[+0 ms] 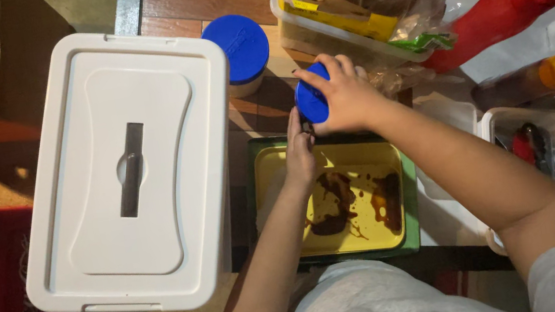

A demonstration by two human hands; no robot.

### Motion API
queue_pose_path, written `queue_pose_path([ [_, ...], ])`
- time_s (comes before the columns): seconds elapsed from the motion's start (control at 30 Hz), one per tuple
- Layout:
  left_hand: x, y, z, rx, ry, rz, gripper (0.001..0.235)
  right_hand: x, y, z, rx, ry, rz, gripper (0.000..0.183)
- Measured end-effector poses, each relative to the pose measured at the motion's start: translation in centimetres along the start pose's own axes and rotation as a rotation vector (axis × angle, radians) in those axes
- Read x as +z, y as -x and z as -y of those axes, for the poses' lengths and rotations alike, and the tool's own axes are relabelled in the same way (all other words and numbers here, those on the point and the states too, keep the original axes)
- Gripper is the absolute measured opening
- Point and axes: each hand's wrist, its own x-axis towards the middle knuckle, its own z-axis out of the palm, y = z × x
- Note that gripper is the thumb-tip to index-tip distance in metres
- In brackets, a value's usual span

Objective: The person retrieves cooked meat and a sausage from a pan using tongs and places them on a yellow tray. They spread a red sauce over the meat and sausage, then place toasted bread halves on the tray and assemble the sandwich with the meat and sausage inside.

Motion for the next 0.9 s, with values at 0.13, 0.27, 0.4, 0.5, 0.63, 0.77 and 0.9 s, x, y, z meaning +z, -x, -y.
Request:
queue_pose_path([
  [0.13, -0.3, 0.1, 0.4, 0.089, -0.079, 0.025, 0.068, 0.3, 0.6, 0.3, -0.050, 0.090, -0.057, 0.110],
  [0.27, -0.6, -1.4, -0.2, 0.217, -0.148, 0.074, 0.070, 0.1, 0.1, 1.2, 0.189, 0.076, 0.041, 0.108],
  [0.4, 0.4, -2.6, -0.8, 0.113, -0.327, 0.038, 0.109, 0.2, -0.6, 2.3, 0.383, 0.016, 0.043, 0.109],
  [0.5, 1.6, -3.5, -0.9, 0.273, -0.499, -0.042, 0.130, 0.1, -1.3, 2.7, 0.486, 0.000, 0.062, 0.111],
  [0.63, 1.3, -4.6, -0.7, 0.291, -0.475, -0.011, 0.128, -0.1, -1.6, 2.9, 0.529, 0.041, 0.053, 0.112],
  [0.77, 0.4, -5.4, -0.3, 0.422, -0.511, 0.027, 0.127, 0.4, -1.0, 2.4, 0.476, 0.022, 0.008, 0.099],
  [0.9, 0.1, -6.0, -1.0, 0.426, -0.531, 0.079, 0.122, 1.0, -0.5, 1.2, 0.350, 0.011, -0.060, 0.100],
])
